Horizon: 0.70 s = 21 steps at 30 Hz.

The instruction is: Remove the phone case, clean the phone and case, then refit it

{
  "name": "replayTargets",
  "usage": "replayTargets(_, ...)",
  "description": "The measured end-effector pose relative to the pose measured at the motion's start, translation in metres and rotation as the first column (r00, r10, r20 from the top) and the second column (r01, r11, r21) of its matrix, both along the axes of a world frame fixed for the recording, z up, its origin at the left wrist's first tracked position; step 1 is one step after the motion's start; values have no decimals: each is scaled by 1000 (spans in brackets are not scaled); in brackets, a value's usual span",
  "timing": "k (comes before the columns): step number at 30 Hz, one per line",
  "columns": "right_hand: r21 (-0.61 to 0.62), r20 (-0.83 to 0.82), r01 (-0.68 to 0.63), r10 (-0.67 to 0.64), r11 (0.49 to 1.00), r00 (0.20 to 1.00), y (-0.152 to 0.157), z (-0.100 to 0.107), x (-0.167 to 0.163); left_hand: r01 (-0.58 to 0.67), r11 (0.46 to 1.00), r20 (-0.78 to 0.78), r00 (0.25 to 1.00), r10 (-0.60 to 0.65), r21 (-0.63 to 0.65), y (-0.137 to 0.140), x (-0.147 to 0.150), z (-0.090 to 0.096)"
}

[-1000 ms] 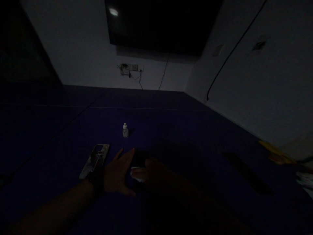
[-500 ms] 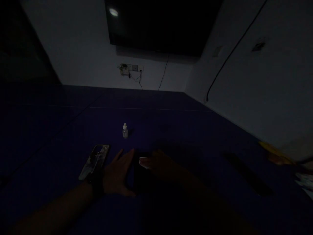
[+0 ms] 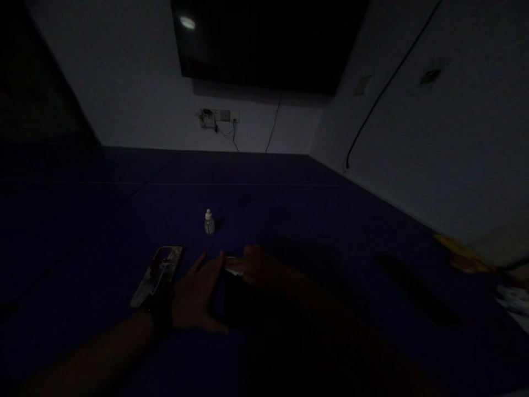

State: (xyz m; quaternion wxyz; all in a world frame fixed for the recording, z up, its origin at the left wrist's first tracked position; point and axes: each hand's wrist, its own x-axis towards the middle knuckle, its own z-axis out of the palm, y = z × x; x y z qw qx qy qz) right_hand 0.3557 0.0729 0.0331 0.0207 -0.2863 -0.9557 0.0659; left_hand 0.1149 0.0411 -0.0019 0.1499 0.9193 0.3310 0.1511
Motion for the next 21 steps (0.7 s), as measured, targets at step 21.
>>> replayTargets(21, -96, -48, 214, -220, 972, 974, -109, -8, 25, 29, 999, -48, 998, -31, -37, -1, -1, 10)
